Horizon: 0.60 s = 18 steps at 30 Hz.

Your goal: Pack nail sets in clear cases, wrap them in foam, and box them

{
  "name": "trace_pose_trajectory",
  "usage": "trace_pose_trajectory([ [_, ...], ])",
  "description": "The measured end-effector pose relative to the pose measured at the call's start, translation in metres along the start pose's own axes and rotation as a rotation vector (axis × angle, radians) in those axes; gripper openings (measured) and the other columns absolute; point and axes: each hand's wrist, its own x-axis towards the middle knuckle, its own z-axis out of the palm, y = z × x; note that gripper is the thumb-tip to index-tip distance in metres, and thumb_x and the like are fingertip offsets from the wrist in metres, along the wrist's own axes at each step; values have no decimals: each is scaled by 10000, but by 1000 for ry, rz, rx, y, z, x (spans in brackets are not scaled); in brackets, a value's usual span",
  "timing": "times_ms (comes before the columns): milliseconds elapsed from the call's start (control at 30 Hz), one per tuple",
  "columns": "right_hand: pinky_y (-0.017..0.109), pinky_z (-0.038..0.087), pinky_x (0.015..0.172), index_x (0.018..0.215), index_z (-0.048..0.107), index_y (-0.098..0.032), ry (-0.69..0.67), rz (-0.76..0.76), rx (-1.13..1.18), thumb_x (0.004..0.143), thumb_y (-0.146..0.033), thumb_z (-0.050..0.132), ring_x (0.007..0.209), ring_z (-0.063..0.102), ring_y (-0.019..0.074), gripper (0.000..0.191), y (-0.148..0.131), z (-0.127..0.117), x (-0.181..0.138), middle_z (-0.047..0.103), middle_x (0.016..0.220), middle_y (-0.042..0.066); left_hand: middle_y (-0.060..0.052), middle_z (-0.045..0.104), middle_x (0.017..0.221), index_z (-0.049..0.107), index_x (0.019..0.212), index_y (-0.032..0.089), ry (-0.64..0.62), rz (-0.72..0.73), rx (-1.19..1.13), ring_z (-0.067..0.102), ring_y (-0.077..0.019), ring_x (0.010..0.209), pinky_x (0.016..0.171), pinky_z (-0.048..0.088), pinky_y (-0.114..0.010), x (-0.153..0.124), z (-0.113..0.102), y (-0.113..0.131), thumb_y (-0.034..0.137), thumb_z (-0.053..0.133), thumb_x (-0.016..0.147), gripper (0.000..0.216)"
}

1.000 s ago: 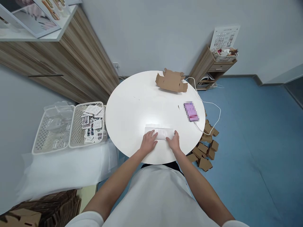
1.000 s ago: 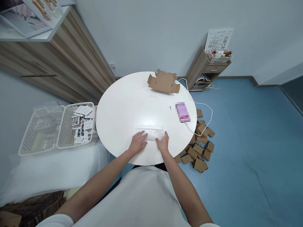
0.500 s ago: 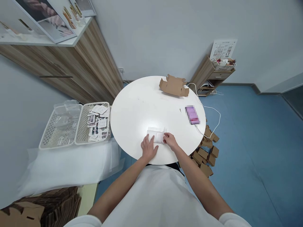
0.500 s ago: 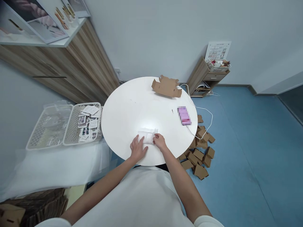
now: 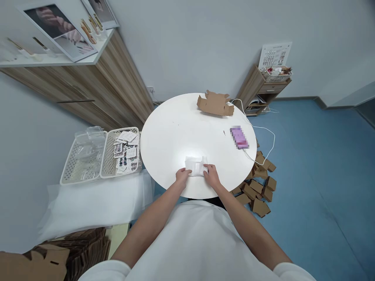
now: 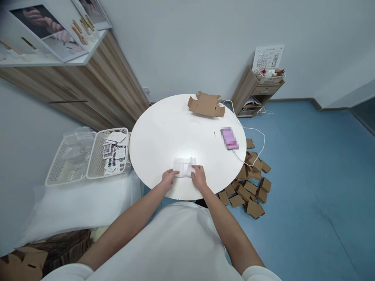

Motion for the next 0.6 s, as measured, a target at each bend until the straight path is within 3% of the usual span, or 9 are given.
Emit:
trace_pose_trajectory([
  [100, 318, 424, 843, 1152, 488, -233, 22, 1, -11, 761, -215, 425, 960, 488, 175, 396, 0, 1, -3, 405, 1097, 66, -33, 596, 724, 576, 720, 168, -49, 51, 49, 564, -151, 664, 598, 433, -258, -3, -8, 1, 203, 613, 614, 118],
  [200, 315, 428, 812, 1144, 500, -216, 30, -3, -38, 756, -195, 436, 902, 500, 173, 394, -1, 3, -3, 452, 1014, 65, -11, 590, 703, 573, 684, 177, -87, 140, 104, 547, -134, 650, 604, 427, -247, -8, -8, 5, 206, 586, 632, 61],
  [400, 297, 418, 748, 1146, 506, -198, -38, -16, -68, 765, -160, 405, 795, 523, 161, 396, -9, 4, -2, 548, 846, 39, -23, 630, 792, 597, 810, 190, -241, 519, 422, 571, -152, 717, 679, 456, -285, -18, 19, 10, 223, 532, 705, 128],
  [500, 280, 407, 761, 1120, 520, -207, -53, -6, 16, 795, -186, 370, 843, 531, 155, 359, -13, 1, -3, 568, 902, 44, -44, 638, 885, 597, 895, 189, -261, 583, 503, 580, -172, 799, 740, 454, -306, -25, 26, 7, 171, 499, 722, 200],
  [600, 268, 411, 696, 1068, 516, -215, -63, 58, 61, 807, -268, 381, 761, 541, 149, 298, -16, 0, 0, 572, 792, 14, -62, 625, 966, 498, 1093, 181, -284, 586, 464, 575, -170, 873, 789, 446, -310, -31, 22, 2, 143, 463, 745, 352],
])
